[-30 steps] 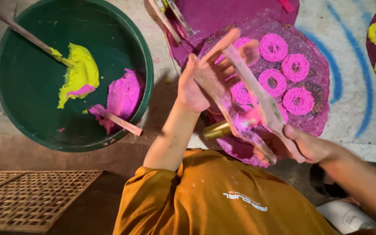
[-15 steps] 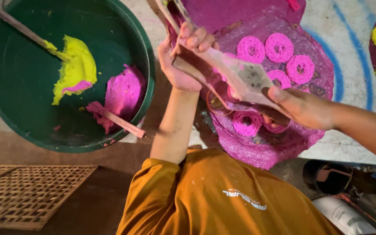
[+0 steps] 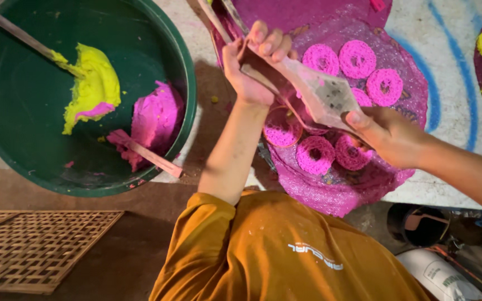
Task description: The person applies yellow and pink colored paste onto round purple mats by hand and with a stamping tool, pressing the patterns into place.
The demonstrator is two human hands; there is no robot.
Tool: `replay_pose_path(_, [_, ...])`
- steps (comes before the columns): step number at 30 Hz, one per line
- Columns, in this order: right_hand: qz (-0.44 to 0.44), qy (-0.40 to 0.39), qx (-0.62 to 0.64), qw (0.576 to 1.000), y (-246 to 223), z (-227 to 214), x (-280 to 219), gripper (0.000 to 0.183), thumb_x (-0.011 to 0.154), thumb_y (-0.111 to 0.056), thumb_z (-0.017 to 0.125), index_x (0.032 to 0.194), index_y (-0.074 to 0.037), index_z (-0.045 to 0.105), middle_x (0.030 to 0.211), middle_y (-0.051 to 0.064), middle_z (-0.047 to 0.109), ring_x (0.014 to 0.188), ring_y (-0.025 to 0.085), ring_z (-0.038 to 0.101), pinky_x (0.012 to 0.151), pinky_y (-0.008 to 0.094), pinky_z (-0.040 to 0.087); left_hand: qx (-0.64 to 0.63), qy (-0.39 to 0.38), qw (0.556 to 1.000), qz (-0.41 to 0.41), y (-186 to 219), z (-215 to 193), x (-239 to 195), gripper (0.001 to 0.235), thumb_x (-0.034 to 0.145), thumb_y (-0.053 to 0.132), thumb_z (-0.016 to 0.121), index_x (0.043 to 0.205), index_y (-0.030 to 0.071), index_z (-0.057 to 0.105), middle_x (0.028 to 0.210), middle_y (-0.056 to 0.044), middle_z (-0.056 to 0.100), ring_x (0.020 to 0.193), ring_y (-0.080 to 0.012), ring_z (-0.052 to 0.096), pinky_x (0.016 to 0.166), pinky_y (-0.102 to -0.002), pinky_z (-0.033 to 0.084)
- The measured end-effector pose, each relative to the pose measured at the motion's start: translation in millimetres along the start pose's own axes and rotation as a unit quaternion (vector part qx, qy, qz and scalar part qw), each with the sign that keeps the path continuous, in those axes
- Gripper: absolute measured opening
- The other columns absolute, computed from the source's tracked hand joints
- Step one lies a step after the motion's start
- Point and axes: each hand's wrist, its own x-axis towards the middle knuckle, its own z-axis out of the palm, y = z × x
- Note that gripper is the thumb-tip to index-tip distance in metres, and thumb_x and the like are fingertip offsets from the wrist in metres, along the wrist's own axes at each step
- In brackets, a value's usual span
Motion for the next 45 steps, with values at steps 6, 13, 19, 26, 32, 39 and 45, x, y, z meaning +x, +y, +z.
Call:
replay_pose_path(6, [-0.043, -0.014, 0.053, 0.998, 1, 25, 15, 0.076, 0.099, -0.067, 0.028, 0.077, -0.003, 0.063, 0.064, 0.006, 0.058, 0.061, 0.02, 0.055, 0.06, 0.038, 0.047, 0.067, -0.014, 0.998, -0.004, 29, 15, 1, 0.033, 0.098, 0.049, 0.048, 0.096, 0.016, 0.047, 0.084, 0.003, 0.047, 0.082, -0.014, 0.049, 0.087, -0.037, 0.05])
replay_pose_path(13, [0.08, -0.088, 0.125, 0.985, 1, 14, 3, 0.077, 0.099, -0.066, 0.028, 0.075, 0.0, 0.061, 0.06, 0.009, 0.058, 0.054, 0.022, 0.054, 0.054, 0.039, 0.048, 0.065, 0.027, 0.997, 0.028, 6, 6, -18, 0.03, 0.102, 0.045, 0.042, 0.093, 0.016, 0.045, 0.083, 0.002, 0.047, 0.081, -0.0154, 0.048, 0.08, -0.038, 0.048])
replay_pose_path(19, [-0.041, 0.047, 0.034, 0.997, 20, 10, 13, 0.071, 0.099, -0.068, 0.034, 0.101, -0.004, 0.064, 0.072, 0.004, 0.061, 0.064, 0.013, 0.056, 0.06, 0.031, 0.046, 0.056, -0.014, 0.998, 0.009, -4, -8, 6, 0.032, 0.099, 0.043, 0.041, 0.103, 0.013, 0.052, 0.089, 0.001, 0.054, 0.088, -0.0173, 0.051, 0.092, -0.037, 0.045])
replay_pose_path(26, [-0.166, 0.069, 0.229, 0.957, 39, 12, -11, 0.083, 0.087, -0.082, 0.046, 0.121, -0.008, 0.064, 0.088, 0.003, 0.059, 0.069, 0.01, 0.051, 0.054, 0.027, 0.038, 0.64, 0.156, 0.749, -0.074, 27, 57, -48, 0.055, 0.102, 0.03, 0.05, 0.149, 0.001, 0.048, 0.136, -0.013, 0.066, 0.135, -0.0295, 0.059, 0.125, -0.044, 0.039])
replay_pose_path(32, [-0.28, 0.065, 0.398, 0.871, 26, 13, -21, 0.077, 0.088, -0.084, 0.057, 0.109, -0.01, 0.055, 0.093, 0.006, 0.055, 0.082, 0.017, 0.051, 0.07, 0.035, 0.041, 0.939, 0.069, 0.321, -0.103, -11, 70, -129, 0.113, 0.061, 0.045, 0.092, 0.149, 0.001, 0.035, 0.142, -0.019, 0.049, 0.14, -0.0383, 0.036, 0.117, -0.063, 0.016])
replay_pose_path(39, [-0.294, 0.148, 0.359, 0.873, 42, -6, 59, 0.077, 0.091, -0.085, 0.049, 0.107, -0.011, 0.054, 0.079, 0.003, 0.055, 0.068, 0.012, 0.048, 0.059, 0.03, 0.035, 0.931, 0.1, 0.349, 0.027, -8, 64, -138, 0.104, 0.063, 0.036, 0.097, 0.147, 0.006, 0.043, 0.141, -0.013, 0.054, 0.136, -0.0312, 0.047, 0.12, -0.057, 0.024])
replay_pose_path(45, [-0.149, 0.369, 0.019, 0.917, 52, -51, 221, 0.079, 0.107, -0.077, 0.058, 0.107, 0.002, 0.056, 0.097, 0.016, 0.061, 0.085, 0.031, 0.058, 0.075, 0.046, 0.047, 0.867, 0.155, 0.465, 0.091, 33, 55, -168, 0.104, 0.068, 0.023, 0.096, 0.151, 0.001, 0.037, 0.142, -0.017, 0.05, 0.133, -0.0351, 0.05, 0.107, -0.043, 0.046])
